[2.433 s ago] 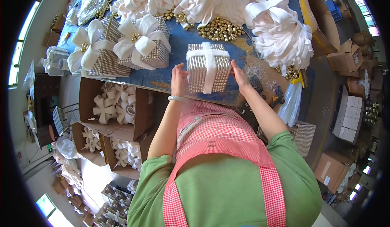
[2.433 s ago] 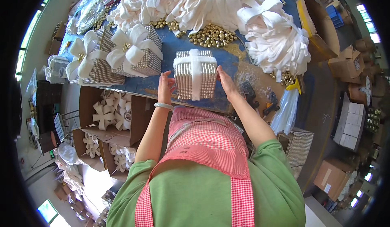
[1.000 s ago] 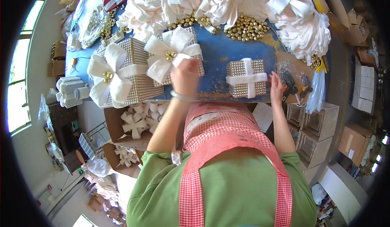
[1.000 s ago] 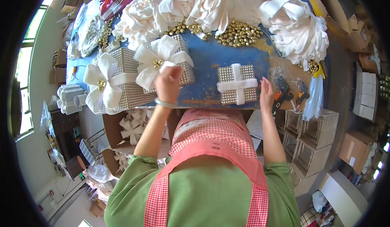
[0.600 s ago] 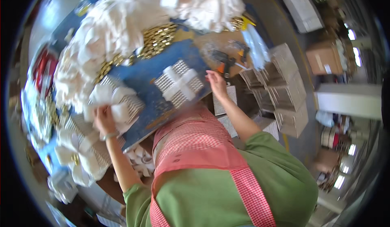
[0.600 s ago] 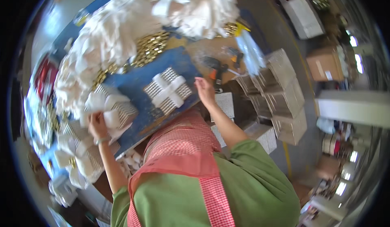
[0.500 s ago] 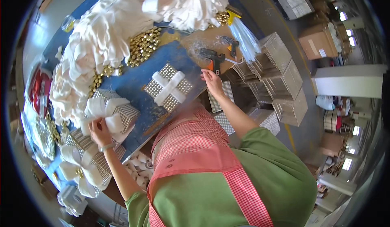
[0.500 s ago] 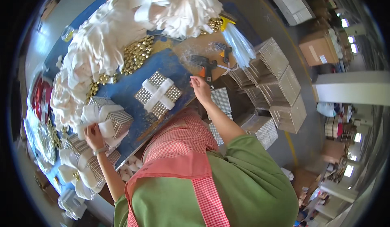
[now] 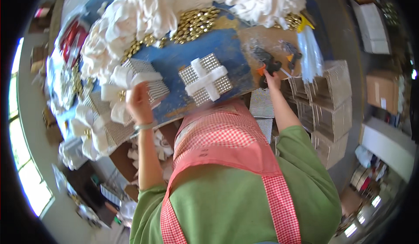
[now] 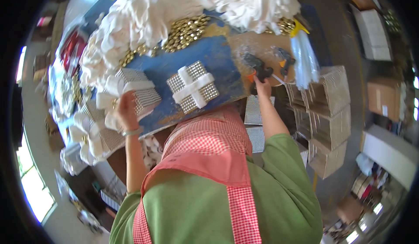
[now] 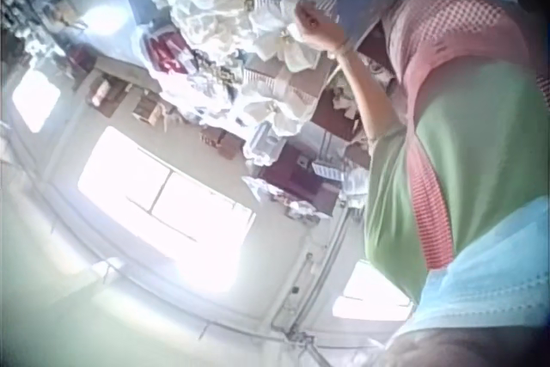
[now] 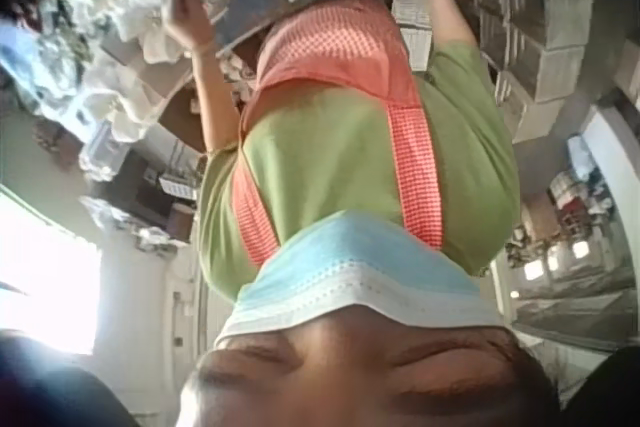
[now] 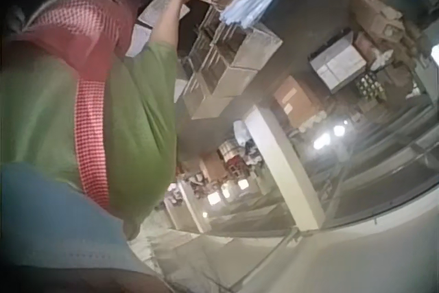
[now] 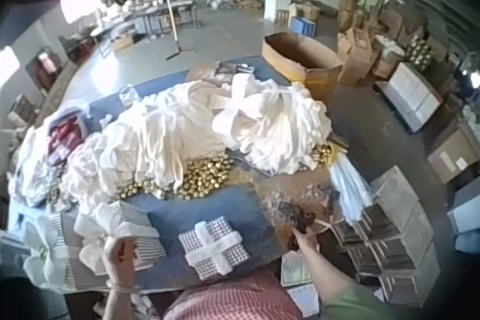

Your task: The person is assembling decorative gift boxes by gluing ribbons and bells onto them using a hot glue gun.

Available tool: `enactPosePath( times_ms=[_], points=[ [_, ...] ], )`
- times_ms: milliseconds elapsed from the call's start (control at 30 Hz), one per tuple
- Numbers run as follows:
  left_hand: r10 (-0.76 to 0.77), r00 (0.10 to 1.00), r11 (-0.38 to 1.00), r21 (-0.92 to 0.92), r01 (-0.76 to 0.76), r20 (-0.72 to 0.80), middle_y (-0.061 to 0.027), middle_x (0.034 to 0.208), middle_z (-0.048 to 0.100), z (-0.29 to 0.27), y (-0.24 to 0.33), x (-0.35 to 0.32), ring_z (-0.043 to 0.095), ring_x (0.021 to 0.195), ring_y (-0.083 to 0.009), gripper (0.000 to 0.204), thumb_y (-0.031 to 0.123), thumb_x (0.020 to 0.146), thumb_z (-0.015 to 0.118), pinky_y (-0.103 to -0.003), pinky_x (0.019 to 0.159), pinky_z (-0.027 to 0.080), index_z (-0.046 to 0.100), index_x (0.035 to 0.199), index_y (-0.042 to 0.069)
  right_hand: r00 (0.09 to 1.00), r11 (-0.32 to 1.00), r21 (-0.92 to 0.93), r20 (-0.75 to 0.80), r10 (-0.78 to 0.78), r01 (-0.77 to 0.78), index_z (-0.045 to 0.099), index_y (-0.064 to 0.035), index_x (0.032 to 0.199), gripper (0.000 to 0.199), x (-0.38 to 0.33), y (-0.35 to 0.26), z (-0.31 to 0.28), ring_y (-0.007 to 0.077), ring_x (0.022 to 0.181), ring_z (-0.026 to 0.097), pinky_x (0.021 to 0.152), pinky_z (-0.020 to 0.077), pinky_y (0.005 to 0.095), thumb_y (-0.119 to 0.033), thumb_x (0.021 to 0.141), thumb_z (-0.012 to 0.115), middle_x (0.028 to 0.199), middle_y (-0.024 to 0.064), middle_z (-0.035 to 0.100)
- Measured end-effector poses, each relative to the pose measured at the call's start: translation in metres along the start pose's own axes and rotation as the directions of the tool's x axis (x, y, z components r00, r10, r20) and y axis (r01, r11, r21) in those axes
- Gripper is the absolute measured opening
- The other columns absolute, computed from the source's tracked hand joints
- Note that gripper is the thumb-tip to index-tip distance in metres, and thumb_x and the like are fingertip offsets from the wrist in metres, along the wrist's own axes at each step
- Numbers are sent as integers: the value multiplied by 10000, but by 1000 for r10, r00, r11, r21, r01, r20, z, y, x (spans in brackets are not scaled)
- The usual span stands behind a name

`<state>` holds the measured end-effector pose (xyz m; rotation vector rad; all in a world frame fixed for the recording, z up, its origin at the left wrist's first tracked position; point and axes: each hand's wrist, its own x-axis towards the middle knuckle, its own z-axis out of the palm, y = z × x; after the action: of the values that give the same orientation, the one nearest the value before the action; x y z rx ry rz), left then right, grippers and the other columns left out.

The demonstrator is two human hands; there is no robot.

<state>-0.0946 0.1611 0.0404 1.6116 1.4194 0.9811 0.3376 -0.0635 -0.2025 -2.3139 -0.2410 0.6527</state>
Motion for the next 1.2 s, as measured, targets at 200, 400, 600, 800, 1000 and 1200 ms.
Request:
enactPosePath(
  times_ms=[200,400,600,800,1000,1200],
  points=[
    [-177,984,972,156,174,6,-89,1002,613,86,-37,-40,581,772,-149,359,155,804,708,-294,700,492,598,1130,52,994,997,47,98,52,-57,630,-15,1060,557,22,-16,6,185,874,642,779,482,315,-368,672,819,949,84,681],
    [-260,962,948,211,239,80,-127,1148,603,114,-70,-66,608,948,-209,656,252,762,757,-328,820,490,465,1318,61,953,881,434,297,57,-188,600,-44,1117,444,-11,-62,-14,149,804,631,677,516,294,-263,762,752,940,37,644],
    [-232,955,970,117,213,187,-101,1100,647,119,-58,-53,625,921,-194,602,205,761,730,-322,824,492,503,1302,68,940,879,477,311,-143,-25,549,-30,1083,374,-64,-112,-40,155,606,625,513,491,276,-240,812,697,832,40,622],
    [-213,948,977,37,210,235,-81,1086,646,120,-81,-40,609,845,-128,508,164,805,702,-288,752,508,527,1274,77,754,928,371,618,-222,-31,595,-60,1151,352,-148,-203,-83,74,739,543,641,420,233,-180,828,667,886,-11,608],
    [-253,927,967,47,250,277,-96,978,669,81,-86,-34,642,755,-166,322,191,868,632,-301,688,515,600,1160,58,661,965,238,706,-252,113,626,-48,1045,306,-182,-212,-82,131,911,604,799,469,271,-278,856,692,969,17,640],
    [-262,891,964,61,258,372,-47,877,682,63,-110,-54,623,741,-92,256,200,901,603,-244,673,486,634,1120,70,670,964,133,697,-255,229,620,-29,992,316,-201,-200,-66,117,783,609,696,470,271,-309,858,681,857,37,660]
  ],
)
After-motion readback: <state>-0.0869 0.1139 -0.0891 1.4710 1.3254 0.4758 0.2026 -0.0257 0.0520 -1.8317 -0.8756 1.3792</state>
